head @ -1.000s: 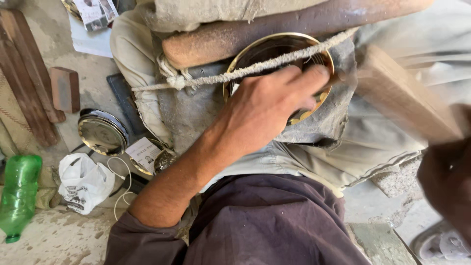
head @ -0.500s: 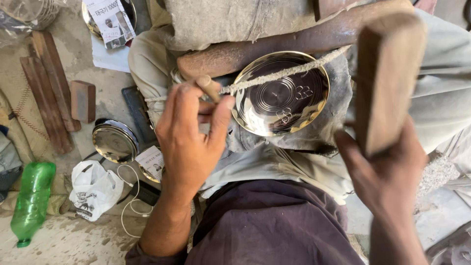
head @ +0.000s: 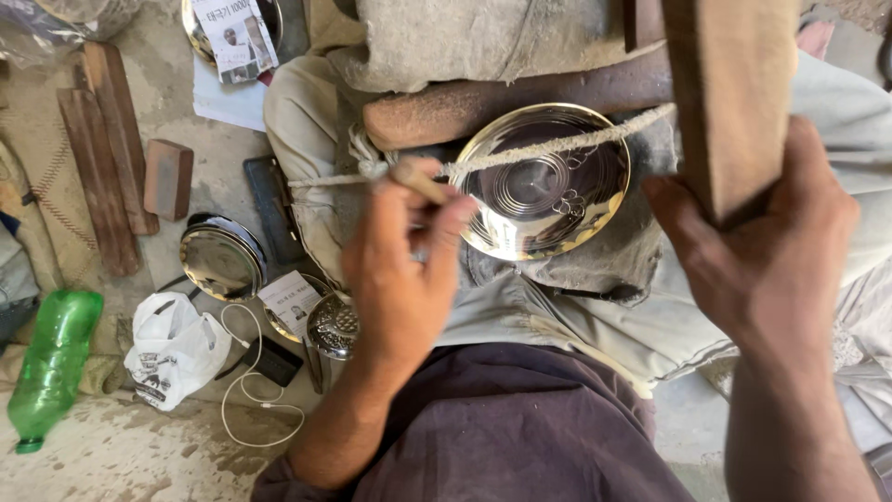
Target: The person sits on the floor holding a brass plate on a cloth-covered lap pad and engraves decorative patterns into it. They use a small punch held in one hand and strike it with a wooden mallet, repositioning the punch repeatedly to work pattern details across the plate surface.
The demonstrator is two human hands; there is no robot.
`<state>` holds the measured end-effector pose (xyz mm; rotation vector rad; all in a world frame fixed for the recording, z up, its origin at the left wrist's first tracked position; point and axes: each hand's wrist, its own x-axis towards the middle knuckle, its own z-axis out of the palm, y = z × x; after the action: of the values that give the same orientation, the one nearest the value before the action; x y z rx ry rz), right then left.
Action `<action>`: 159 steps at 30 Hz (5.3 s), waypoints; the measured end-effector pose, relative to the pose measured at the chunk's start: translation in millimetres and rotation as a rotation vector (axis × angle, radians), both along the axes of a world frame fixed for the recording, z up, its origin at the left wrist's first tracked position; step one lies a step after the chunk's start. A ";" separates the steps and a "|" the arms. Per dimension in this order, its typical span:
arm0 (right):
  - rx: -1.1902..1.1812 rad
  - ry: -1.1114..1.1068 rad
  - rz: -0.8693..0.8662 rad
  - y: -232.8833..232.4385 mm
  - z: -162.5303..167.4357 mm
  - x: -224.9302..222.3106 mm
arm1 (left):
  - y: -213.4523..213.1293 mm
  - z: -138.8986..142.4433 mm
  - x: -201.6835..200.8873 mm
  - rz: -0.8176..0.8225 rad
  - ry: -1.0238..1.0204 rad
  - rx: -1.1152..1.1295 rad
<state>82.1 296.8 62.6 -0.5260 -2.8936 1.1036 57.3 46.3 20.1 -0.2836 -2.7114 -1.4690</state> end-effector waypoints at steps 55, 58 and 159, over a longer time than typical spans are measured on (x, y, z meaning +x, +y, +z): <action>0.348 -0.254 -0.020 17.9 -32.7 163.0 | 61.3 -12.0 -53.3 -0.985 0.040 -0.247; 0.304 -0.266 -0.102 13.0 -41.9 176.1 | 58.8 -14.1 -52.1 -1.035 0.061 -0.327; 0.324 0.051 0.340 58.9 -13.0 46.3 | 37.5 -19.5 -21.8 -0.432 0.096 -0.144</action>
<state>128.4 355.7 49.6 0.0033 -3.0965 0.6253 35.5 83.8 0.5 -0.9721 -2.7977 -1.2919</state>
